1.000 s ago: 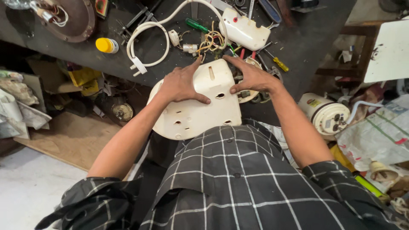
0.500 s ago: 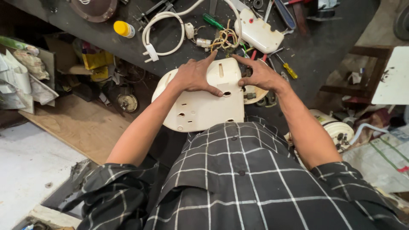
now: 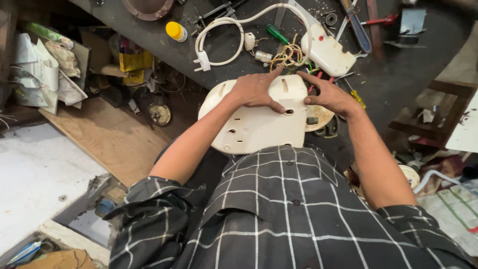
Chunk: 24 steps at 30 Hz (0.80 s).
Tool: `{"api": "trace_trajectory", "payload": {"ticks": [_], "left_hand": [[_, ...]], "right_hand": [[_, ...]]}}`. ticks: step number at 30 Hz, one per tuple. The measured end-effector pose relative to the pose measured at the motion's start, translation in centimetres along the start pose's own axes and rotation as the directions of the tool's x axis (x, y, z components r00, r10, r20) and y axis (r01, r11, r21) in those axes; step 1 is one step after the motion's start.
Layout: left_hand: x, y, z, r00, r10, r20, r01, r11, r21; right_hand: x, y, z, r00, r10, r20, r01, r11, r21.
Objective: The person retrieves currency from a drawer, then handles a white appliance casing, turning it over and using a screwdriver to remove screws from the bottom. They place the casing on the workbench and continue to manipulate it while searching for parts.
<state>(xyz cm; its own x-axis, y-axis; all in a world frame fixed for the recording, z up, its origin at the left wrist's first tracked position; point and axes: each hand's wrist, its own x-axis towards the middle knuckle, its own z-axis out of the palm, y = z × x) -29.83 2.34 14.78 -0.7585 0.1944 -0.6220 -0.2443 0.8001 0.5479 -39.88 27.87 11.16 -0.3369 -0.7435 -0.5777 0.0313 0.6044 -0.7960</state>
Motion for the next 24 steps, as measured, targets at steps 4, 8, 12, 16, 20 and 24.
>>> {"api": "trace_trajectory", "payload": {"ticks": [4,8,12,16,20,24], "left_hand": [[-0.2,0.1,0.2,0.999,0.034,-0.042,-0.035,0.999,-0.028],[-0.3,0.0,0.7,0.999,0.019,-0.046,-0.02,0.999,-0.031],[-0.5,-0.3,1.0,0.994,0.053,-0.093,-0.056,0.998,-0.021],[-0.5,-0.4,1.3,0.993,0.056,-0.107,-0.06,0.998,-0.035],[-0.7,-0.4,1.3,0.997,0.02,-0.079,-0.023,0.999,-0.032],[-0.7,-0.4,1.1,0.996,0.025,-0.088,-0.028,0.999,-0.042]], "right_hand": [[-0.4,0.4,0.2,1.0,-0.022,-0.02,0.023,0.999,0.028],[-1.1,2.6,0.8,0.992,-0.064,-0.105,0.061,0.998,-0.024],[-1.9,6.2,0.7,0.949,-0.011,-0.316,0.099,0.959,0.266],[-4.5,10.4,-1.9,0.682,0.021,-0.731,-0.134,0.986,-0.098],[-6.2,13.3,-4.5,0.465,-0.008,-0.885,-0.248,0.959,-0.139],[-6.1,13.5,-5.5,0.449,0.003,-0.893,-0.257,0.958,-0.126]]}}
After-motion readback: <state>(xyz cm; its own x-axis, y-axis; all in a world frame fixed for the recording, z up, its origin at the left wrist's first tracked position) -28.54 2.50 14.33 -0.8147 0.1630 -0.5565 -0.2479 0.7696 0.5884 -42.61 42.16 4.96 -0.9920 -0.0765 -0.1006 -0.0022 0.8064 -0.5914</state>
